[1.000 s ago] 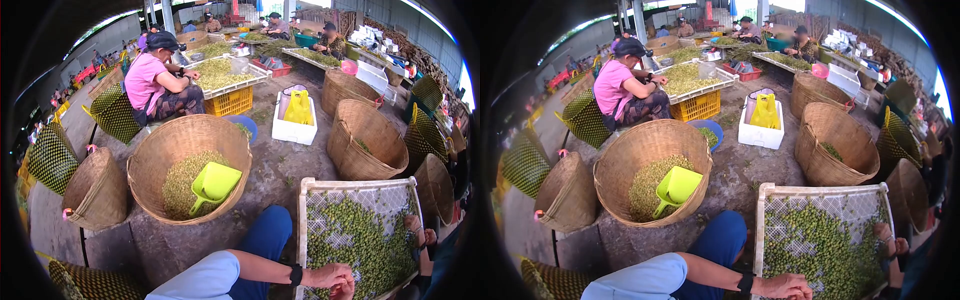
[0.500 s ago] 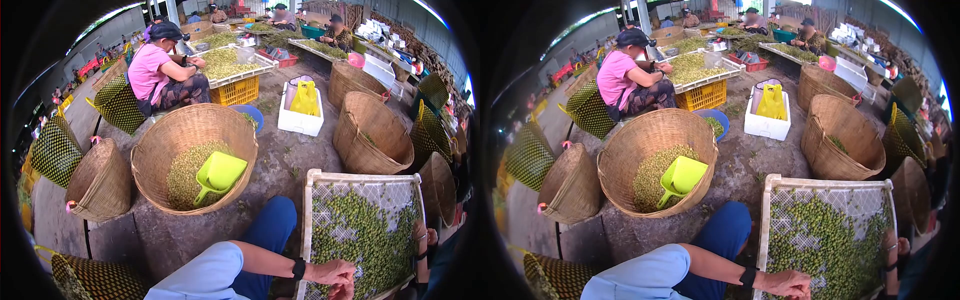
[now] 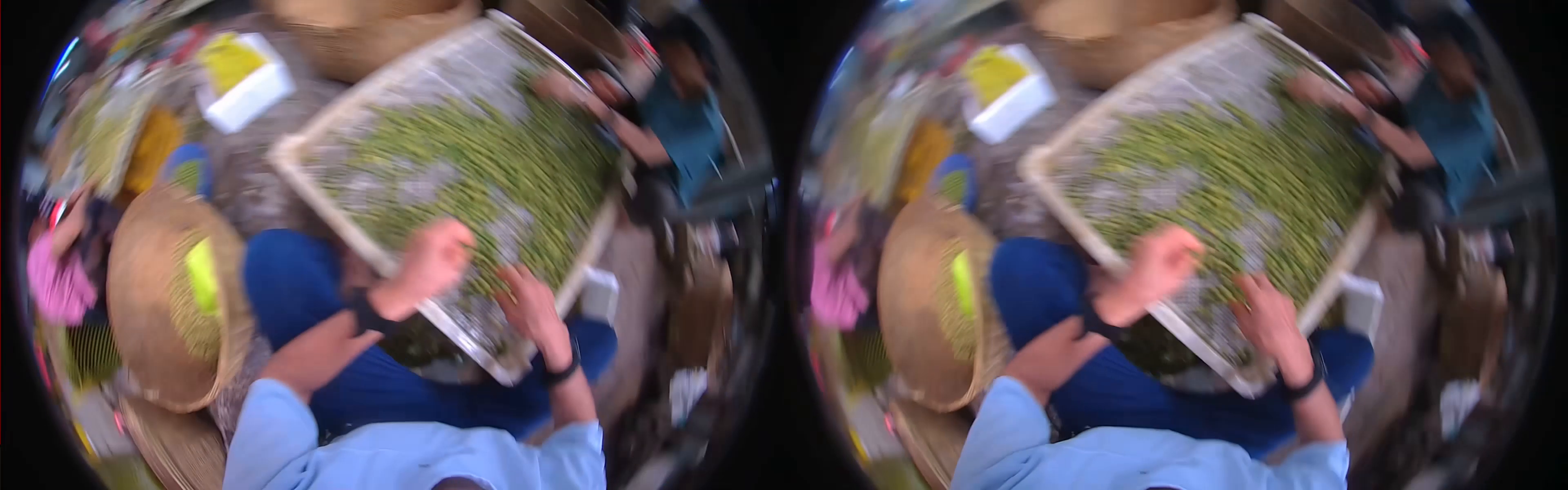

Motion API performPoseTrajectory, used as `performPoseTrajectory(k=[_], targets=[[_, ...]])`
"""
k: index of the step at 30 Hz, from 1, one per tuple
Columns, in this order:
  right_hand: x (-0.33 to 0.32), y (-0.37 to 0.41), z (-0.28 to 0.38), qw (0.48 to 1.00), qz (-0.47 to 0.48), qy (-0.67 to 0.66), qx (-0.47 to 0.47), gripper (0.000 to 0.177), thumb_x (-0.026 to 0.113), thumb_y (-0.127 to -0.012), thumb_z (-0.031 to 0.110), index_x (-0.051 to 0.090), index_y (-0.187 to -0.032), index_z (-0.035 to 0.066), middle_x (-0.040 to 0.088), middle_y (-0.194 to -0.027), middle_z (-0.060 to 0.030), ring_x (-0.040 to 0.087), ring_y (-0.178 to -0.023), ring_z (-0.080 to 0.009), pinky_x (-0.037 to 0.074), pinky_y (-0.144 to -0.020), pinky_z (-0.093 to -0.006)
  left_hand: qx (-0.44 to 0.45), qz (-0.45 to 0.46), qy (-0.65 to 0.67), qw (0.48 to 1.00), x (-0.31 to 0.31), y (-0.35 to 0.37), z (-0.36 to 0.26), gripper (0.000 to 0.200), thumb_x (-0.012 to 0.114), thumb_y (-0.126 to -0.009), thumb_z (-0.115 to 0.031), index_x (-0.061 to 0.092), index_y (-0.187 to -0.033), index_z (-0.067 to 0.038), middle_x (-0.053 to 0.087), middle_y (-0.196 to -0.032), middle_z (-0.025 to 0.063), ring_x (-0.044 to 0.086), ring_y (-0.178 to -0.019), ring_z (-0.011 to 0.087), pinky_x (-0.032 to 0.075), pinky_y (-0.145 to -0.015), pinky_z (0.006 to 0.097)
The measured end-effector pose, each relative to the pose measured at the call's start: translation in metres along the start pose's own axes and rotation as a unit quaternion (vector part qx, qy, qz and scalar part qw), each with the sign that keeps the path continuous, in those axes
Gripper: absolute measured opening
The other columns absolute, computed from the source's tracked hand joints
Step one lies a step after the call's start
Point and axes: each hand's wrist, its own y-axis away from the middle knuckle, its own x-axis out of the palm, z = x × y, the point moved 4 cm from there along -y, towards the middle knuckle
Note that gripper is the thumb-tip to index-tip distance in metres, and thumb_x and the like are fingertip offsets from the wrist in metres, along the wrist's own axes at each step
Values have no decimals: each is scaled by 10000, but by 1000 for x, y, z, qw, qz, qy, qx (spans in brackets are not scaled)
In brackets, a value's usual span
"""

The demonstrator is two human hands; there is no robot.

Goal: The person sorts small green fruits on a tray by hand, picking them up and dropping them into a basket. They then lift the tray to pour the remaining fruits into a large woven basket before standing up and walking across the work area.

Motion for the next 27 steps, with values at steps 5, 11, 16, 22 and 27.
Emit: performPoseTrajectory(k=[5, 11, 16, 22, 27], targets=[[-33, -3, -77, 972, -63, 157, 165, 539, 637, -679, 90, 435, -1178, 72, 509, -1033, -163, 560, -903, -363, 474, -720, -442, -76, 48, -18, 996, -14, -6, -6, 369, 597, -744, 72, 523, -1093, -26, 472, -971, 83, 518, -604, 89, 445, -528, 225], [-5, -59, -97, 968, 14, 105, 225, 652, 607, -692, 20, 318, -1275, 62, 421, -1080, -258, 547, -936, -392, 506, -760, -431, -49, 61, -38, 996, -6, 1, -6, 227, 637, -729, -9, 565, -942, -43, 501, -918, 127, 540, -573, 181, 455, -560, 308], [24, -102, -35, 993, -48, -102, -31, 666, 635, -696, 26, 372, -1300, 125, 387, -1200, -204, 533, -996, -322, 476, -860, -382, -41, 97, -42, 993, -4, 0, -10, 163, 604, -772, 27, 572, -928, -6, 485, -989, 108, 551, -653, 121, 459, -549, 231], [-16, -129, -64, 993, -63, 47, 90, 451, 612, -739, 165, 472, -1159, 81, 510, -1083, -222, 572, -917, -355, 485, -789, -424, -52, 93, -10, 994, -13, 0, -16, 148, 597, -780, 25, 575, -923, -3, 501, -993, 116, 556, -660, 133, 463, -579, 243], [-43, -156, -114, 964, -151, 134, 171, 414, 557, -759, 118, 478, -1164, 86, 466, -1161, -225, 489, -1065, -357, 466, -844, -435, -16, 108, -21, 994, -12, 2, -19, 164, 613, -764, 28, 579, -921, -3, 513, -974, 120, 560, -664, 149, 466, -564, 250]])
